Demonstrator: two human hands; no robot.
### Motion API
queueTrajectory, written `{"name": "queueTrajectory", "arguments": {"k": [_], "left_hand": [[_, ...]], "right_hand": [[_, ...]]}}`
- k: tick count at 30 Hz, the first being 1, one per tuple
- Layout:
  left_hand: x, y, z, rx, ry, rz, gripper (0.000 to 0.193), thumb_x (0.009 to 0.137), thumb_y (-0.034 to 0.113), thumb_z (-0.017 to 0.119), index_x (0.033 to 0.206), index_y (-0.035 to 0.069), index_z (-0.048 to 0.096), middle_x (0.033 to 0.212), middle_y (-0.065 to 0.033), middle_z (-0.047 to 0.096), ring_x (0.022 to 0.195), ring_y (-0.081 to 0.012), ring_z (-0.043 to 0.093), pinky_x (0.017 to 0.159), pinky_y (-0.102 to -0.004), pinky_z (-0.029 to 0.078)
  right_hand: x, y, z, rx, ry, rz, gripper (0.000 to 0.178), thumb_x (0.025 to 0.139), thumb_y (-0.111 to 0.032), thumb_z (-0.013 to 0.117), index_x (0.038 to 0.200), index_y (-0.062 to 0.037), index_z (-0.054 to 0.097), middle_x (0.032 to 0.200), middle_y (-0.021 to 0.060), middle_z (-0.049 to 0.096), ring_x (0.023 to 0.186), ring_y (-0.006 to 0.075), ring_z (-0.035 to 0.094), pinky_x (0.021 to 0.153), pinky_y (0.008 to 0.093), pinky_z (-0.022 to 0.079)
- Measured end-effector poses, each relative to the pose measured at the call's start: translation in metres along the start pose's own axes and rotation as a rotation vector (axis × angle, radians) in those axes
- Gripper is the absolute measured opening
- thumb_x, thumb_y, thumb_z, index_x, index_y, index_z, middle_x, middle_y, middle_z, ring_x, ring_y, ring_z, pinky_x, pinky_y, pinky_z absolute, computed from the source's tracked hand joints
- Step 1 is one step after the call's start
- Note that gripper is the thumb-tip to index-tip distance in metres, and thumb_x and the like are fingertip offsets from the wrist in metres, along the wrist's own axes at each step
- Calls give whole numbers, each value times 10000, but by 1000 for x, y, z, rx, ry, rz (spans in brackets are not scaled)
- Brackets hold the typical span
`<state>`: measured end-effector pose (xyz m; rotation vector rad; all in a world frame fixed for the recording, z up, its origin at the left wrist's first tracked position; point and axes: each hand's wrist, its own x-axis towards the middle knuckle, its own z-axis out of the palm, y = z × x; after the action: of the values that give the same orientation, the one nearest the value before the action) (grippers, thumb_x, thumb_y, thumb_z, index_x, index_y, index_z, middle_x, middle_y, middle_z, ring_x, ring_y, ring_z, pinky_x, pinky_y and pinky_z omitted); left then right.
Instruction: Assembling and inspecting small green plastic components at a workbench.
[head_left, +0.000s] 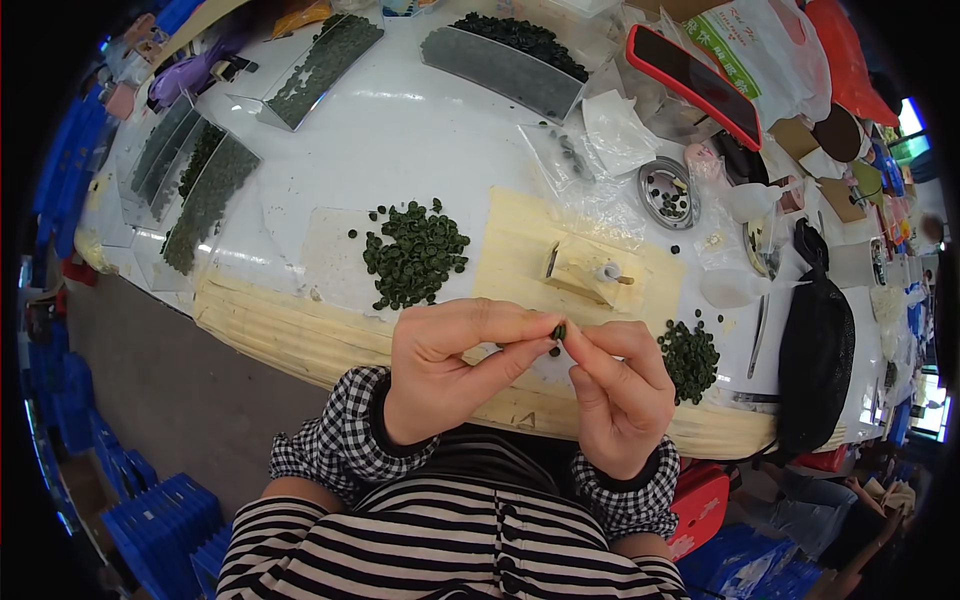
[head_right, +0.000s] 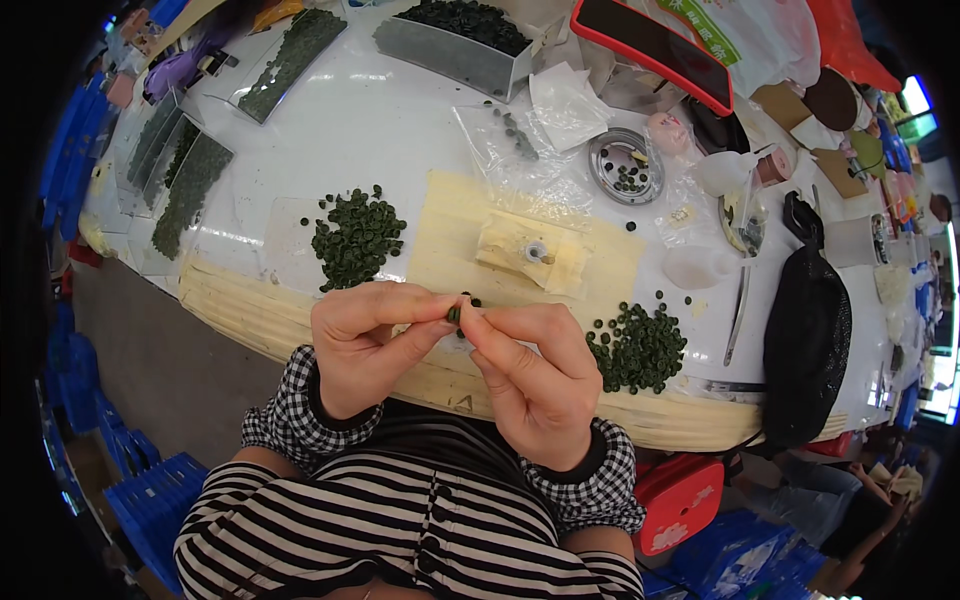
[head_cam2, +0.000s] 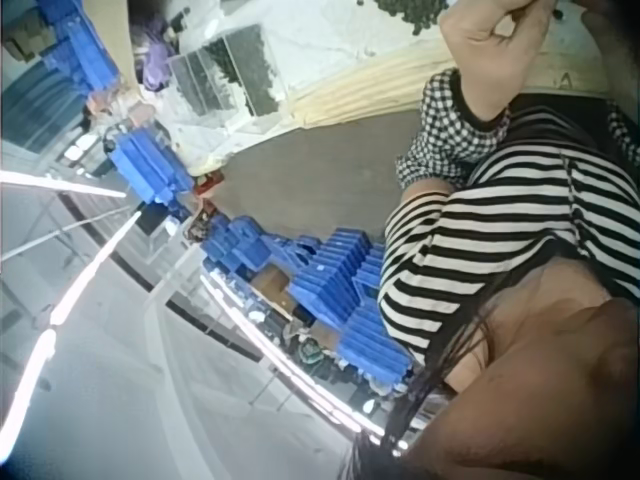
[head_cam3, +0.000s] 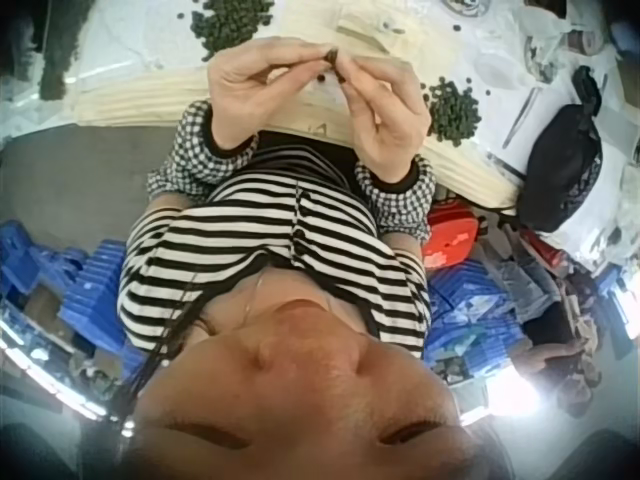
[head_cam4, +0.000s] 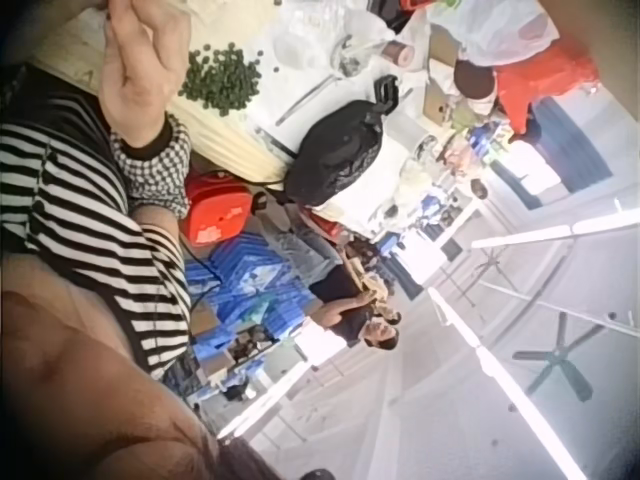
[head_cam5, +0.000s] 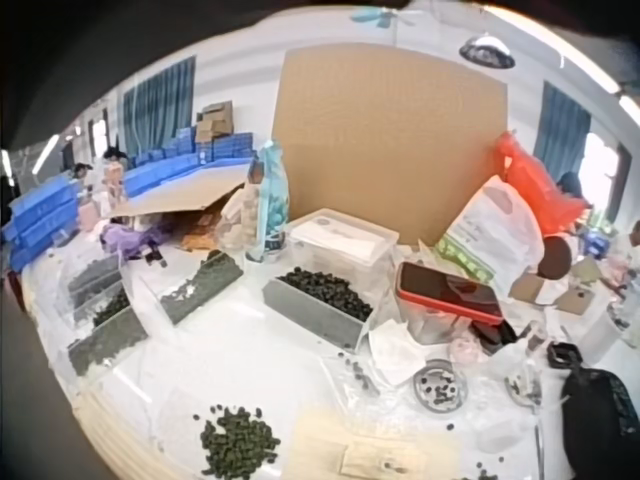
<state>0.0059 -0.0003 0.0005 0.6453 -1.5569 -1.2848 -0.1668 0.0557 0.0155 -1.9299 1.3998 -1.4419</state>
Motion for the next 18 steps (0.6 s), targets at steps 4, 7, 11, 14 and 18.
{"name": "queueTrajectory", "arguments": {"k": [4, 7, 11, 14, 18], "left_hand": [[0, 0, 0, 1, 5, 1, 244, 827, -64, 697, 1066, -16, 707, 972, -151, 724, 847, -163, 704, 746, -240, 555], [0, 0, 0, 12, 9, 16, 246, 828, -65, 696, 1069, -18, 706, 973, -152, 724, 848, -163, 705, 746, -240, 556], [0, 0, 1, 38, 13, 38, 250, 821, -64, 700, 1068, -23, 705, 976, -156, 725, 852, -171, 709, 747, -247, 559], [0, 0, 3, 114, 18, 89, 259, 806, -63, 712, 1062, -24, 706, 975, -160, 725, 849, -193, 716, 739, -256, 564], [1, 3, 4, 251, 18, 161, 267, 781, -62, 724, 1045, -26, 708, 963, -162, 723, 825, -229, 721, 706, -269, 572]], "right_hand": [[-1, 0, 1, 5, -1, -1, 346, 767, 39, 714, 1106, -32, 716, 958, 89, 669, 819, 219, 613, 711, 289, 487], [-1, 0, 1, 4, -3, -3, 349, 766, 41, 715, 1107, -33, 716, 958, 89, 669, 820, 220, 613, 712, 291, 487], [0, 0, 1, -2, 5, -12, 351, 763, 41, 718, 1107, -32, 715, 959, 90, 668, 822, 222, 614, 713, 294, 488], [-1, 0, 2, -34, 26, -19, 347, 761, 38, 721, 1102, -26, 715, 957, 91, 667, 822, 223, 614, 712, 295, 488], [0, 1, 2, -43, 32, -28, 338, 758, 39, 723, 1092, -12, 713, 955, 93, 666, 816, 225, 612, 705, 299, 487]]}}
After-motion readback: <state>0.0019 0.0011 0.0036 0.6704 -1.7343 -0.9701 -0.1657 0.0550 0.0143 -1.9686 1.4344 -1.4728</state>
